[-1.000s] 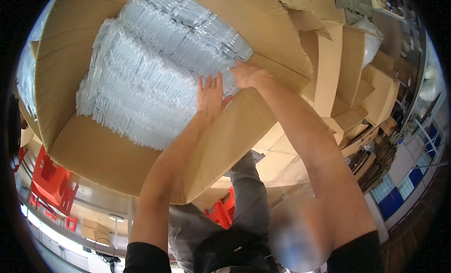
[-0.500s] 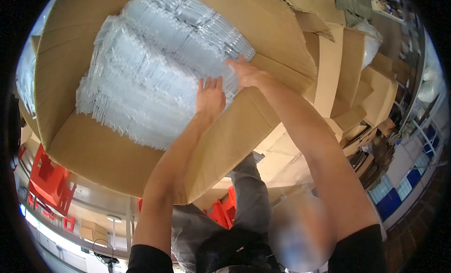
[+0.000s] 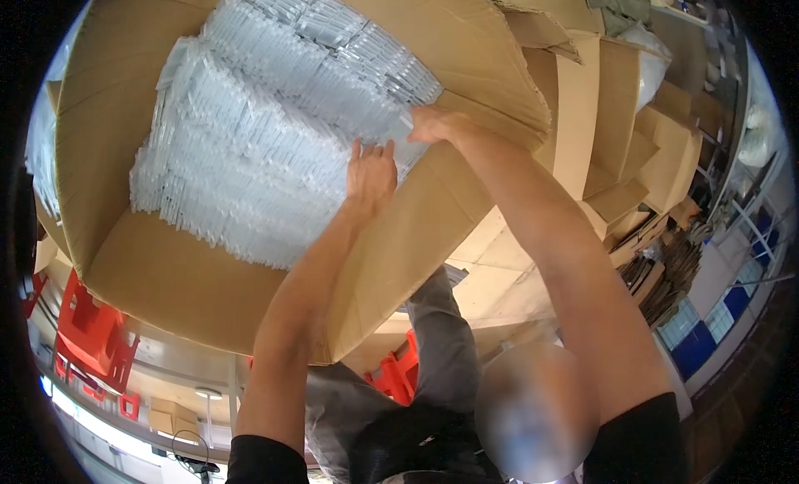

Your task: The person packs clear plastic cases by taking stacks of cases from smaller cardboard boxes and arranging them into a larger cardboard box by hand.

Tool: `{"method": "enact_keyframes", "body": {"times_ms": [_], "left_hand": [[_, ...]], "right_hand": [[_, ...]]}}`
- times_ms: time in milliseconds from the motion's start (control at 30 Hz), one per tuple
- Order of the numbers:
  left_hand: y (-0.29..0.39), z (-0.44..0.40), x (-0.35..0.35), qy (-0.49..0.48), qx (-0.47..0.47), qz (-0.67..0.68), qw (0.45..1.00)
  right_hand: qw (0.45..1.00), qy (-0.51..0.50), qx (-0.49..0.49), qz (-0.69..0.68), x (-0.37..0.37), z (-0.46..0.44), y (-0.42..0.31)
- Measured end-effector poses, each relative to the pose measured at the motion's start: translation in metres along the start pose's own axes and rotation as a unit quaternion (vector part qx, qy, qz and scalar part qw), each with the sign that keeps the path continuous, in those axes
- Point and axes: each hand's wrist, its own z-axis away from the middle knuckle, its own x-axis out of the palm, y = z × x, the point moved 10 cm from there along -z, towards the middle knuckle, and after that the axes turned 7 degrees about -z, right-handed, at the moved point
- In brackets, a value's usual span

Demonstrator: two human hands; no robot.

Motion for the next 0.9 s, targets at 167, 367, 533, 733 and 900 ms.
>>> {"method": "enact_keyframes", "body": {"times_ms": [167,367,533,733,900], "left_hand": [[0.011,0.002,-0.006,0.017,0.003,-0.057,0.998],[0.008,0.002,-0.006,-0.057,0.010,-0.098,0.994],[0.010,-0.001,-0.007,0.047,-0.012,-0.027,0.998],[0.014,0.002,0.000,-0.034,0.001,-0.025,0.999],[0.008,-0.004,0.006,-0.007,-0.029,-0.014,0.999]], "right_hand": [[0.999,-0.003,-0.018,-0.043,0.009,-0.009,0.015],[0.997,-0.062,0.041,-0.008,0.015,-0.013,0.034],[0.993,-0.100,0.066,0.019,0.003,0.001,0.014],[0.994,-0.087,0.059,0.010,0.014,0.010,0.004],[0.988,-0.130,0.086,-0.015,-0.001,0.030,-0.020]]}}
